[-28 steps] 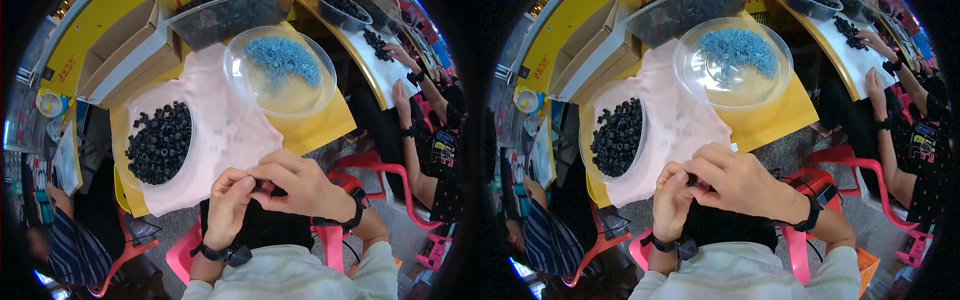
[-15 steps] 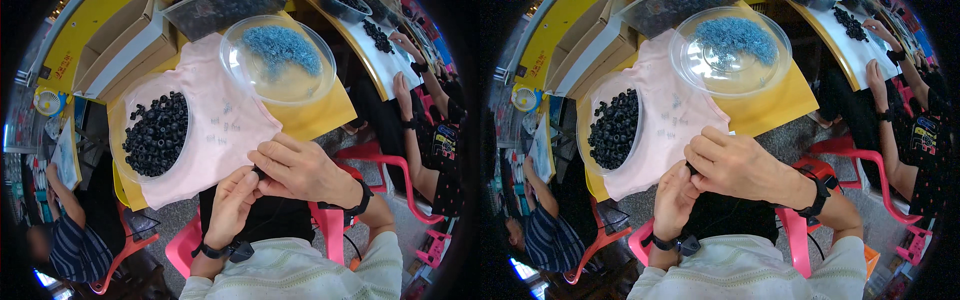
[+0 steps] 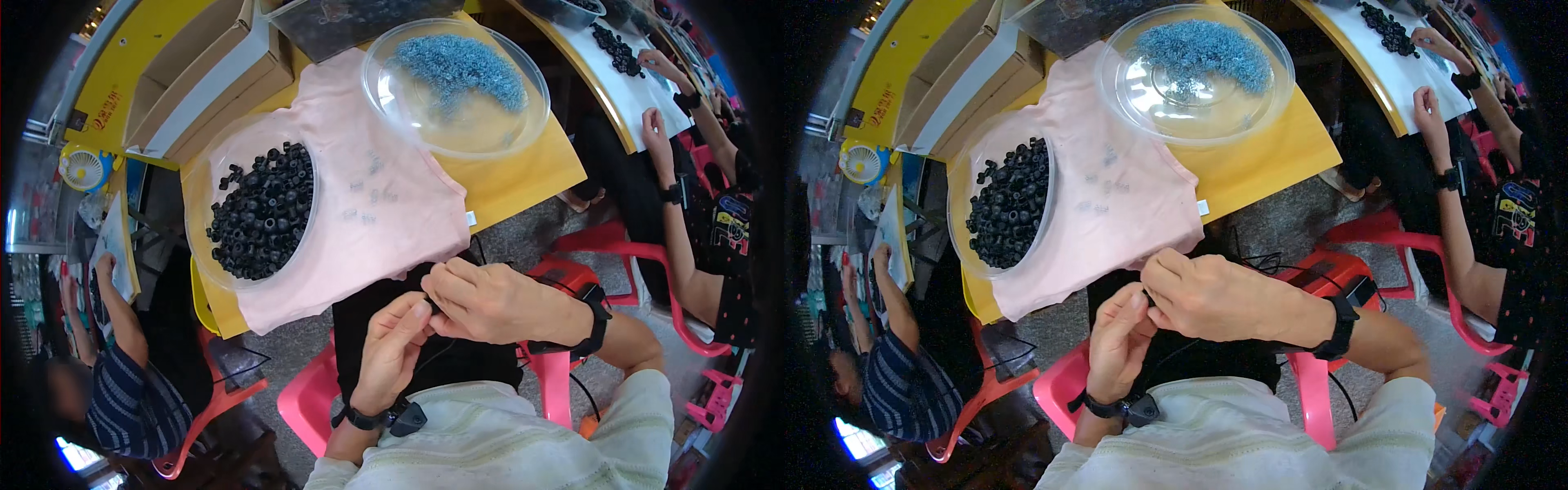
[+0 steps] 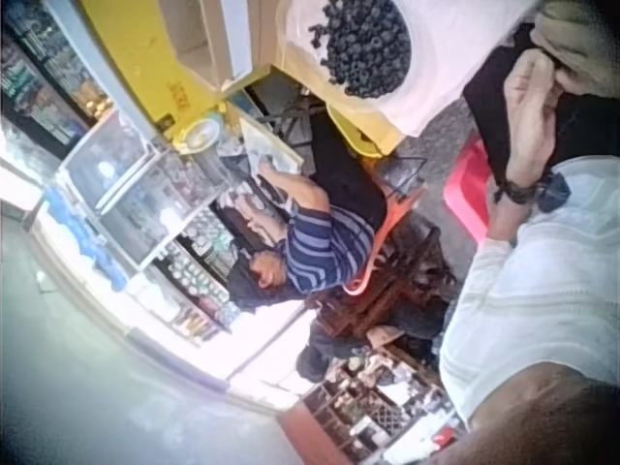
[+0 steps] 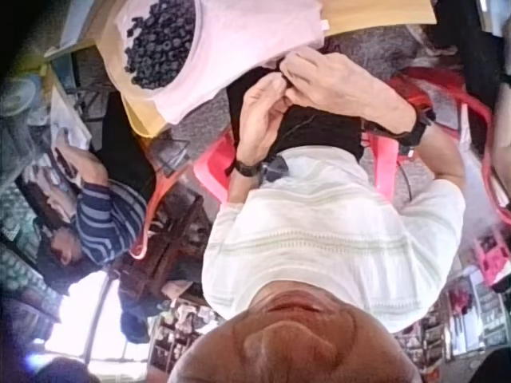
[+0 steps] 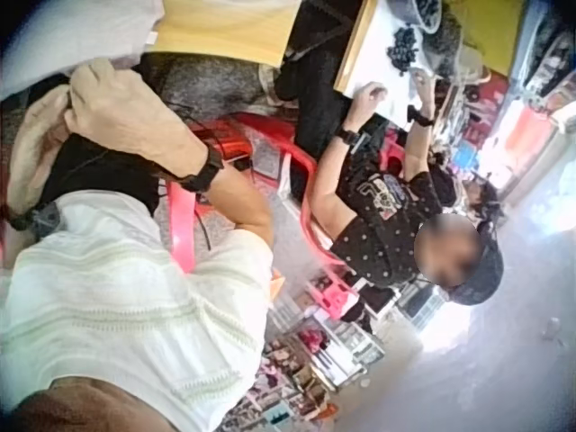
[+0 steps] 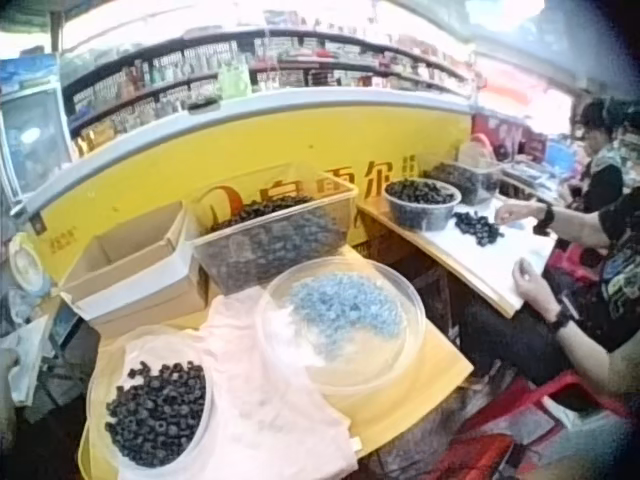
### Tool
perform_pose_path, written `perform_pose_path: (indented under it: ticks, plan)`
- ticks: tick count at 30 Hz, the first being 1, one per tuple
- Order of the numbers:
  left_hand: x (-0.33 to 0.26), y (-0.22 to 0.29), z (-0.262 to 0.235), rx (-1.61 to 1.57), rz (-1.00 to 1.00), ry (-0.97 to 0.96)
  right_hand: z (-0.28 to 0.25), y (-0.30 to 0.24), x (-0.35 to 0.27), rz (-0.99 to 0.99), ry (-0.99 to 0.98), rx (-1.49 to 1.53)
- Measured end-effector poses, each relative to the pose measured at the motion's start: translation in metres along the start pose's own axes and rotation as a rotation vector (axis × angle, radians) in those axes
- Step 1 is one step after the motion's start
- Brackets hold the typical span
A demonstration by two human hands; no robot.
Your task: The recorder is assembling small black plastic components by inserting metal pins or smaller parts into them.
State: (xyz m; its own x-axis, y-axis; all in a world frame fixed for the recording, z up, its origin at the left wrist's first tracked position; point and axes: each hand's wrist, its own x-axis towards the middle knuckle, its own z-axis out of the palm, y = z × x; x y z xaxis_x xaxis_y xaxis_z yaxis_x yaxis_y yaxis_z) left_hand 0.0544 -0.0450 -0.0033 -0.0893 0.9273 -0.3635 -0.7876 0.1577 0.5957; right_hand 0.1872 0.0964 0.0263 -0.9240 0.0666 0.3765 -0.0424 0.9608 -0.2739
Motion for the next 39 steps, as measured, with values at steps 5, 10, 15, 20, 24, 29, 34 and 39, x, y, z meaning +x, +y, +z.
perform_pose_path:
  ticks: [5,10,15,20,24,29,34,39]
  plan:
    - [-0.010,-0.008,-0.002,0.022,-0.020,0.015,0.006,-0.014,-0.007,0.037,0.032,0.032]
    - [-0.005,0.002,0.012,0.050,0.216,0.117,0.012,-0.011,0.014,0.125,0.268,0.017]
    - [-0.005,0.015,0.004,0.125,0.312,0.133,0.019,-0.009,0.026,0.142,0.376,-0.008]
    - [0.000,0.018,0.006,0.132,0.342,0.202,0.023,-0.007,0.025,0.150,0.356,-0.072]
    - [0.012,0.021,-0.001,0.250,0.414,0.235,0.020,-0.004,0.028,0.204,0.321,-0.029]
    - [0.026,0.030,0.003,0.519,0.486,0.230,0.012,0.003,0.023,0.320,0.271,0.141]
    - [0.042,0.038,-0.001,1.105,0.636,0.296,0.006,0.023,0.008,0.462,0.282,0.146]
    - [0.048,0.037,0.009,1.267,0.600,0.352,0.010,0.032,0.012,0.601,0.325,0.289]
